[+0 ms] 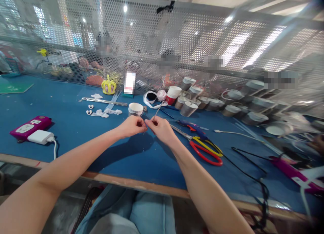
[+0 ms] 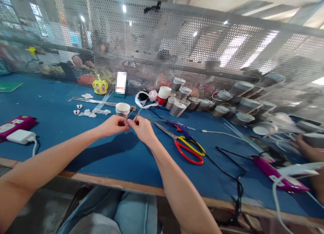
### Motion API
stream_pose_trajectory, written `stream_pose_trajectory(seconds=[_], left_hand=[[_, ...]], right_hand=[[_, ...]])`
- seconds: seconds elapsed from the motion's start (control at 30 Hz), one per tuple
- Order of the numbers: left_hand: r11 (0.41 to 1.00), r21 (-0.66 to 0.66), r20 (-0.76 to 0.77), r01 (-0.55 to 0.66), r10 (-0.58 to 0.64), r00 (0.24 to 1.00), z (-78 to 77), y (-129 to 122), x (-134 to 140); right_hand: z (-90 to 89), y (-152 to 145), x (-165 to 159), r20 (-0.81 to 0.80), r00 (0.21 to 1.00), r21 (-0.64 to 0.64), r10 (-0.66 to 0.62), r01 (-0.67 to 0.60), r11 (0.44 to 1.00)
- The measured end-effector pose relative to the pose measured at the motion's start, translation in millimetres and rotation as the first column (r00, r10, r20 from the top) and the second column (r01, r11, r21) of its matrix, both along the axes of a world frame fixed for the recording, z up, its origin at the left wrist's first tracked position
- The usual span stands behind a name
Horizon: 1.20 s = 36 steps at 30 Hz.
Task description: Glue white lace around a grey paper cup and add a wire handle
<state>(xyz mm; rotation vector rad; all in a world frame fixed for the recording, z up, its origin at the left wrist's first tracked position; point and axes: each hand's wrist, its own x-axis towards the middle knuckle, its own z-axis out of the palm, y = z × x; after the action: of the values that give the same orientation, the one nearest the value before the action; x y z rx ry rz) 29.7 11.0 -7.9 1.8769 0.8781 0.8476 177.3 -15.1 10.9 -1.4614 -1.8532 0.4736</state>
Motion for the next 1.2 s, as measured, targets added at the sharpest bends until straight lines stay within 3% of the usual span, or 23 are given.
stream_pose_trajectory(seconds=[0.17,0.3,0.4,0.67,0.87,1.07,1.2], left_hand=[[0.999,-0.047,0.016,0.017,-0.016,1.0,1.5,-3.2,0.8],[0.993,-0.099,0.055,0.062,-0.057,0.997,3.1,-3.3,-0.7],[0.988,-0.139,0.077,0.071,-0.061,0.995,2.5,-2.5,-1.2],[0.994,-0.103,0.069,0.022,-0.015,0.998,-1.3,-3.3,1.2],[0.994,-0.106,0.061,-0.019,0.025,0.998,1.3,-4.5,1.5],[0.99,-0.134,0.062,0.05,-0.042,0.997,4.7,-2.3,-0.9],[0.994,-0.084,0.027,0.063,-0.061,0.998,4.9,-0.9,-1.9]], right_hand=[[-1.3,-0.3,-1.0,-0.041,0.999,-0.004,0.008,-0.008,1.0],[-0.3,-0.9,1.5,-0.277,0.945,-0.145,0.176,-0.222,0.964],[-1.1,0.5,4.0,-0.352,0.909,-0.148,0.223,-0.29,0.946],[-0.5,-0.3,2.3,-0.137,0.982,-0.076,0.131,-0.142,0.987],[0.2,-1.0,0.1,-0.084,0.995,-0.041,0.061,-0.064,0.997],[-1.1,1.0,1.0,-0.044,0.999,-0.003,0.03,-0.03,1.0],[-0.6,0.5,1.3,-0.015,1.0,-0.004,0.014,-0.015,1.0]])
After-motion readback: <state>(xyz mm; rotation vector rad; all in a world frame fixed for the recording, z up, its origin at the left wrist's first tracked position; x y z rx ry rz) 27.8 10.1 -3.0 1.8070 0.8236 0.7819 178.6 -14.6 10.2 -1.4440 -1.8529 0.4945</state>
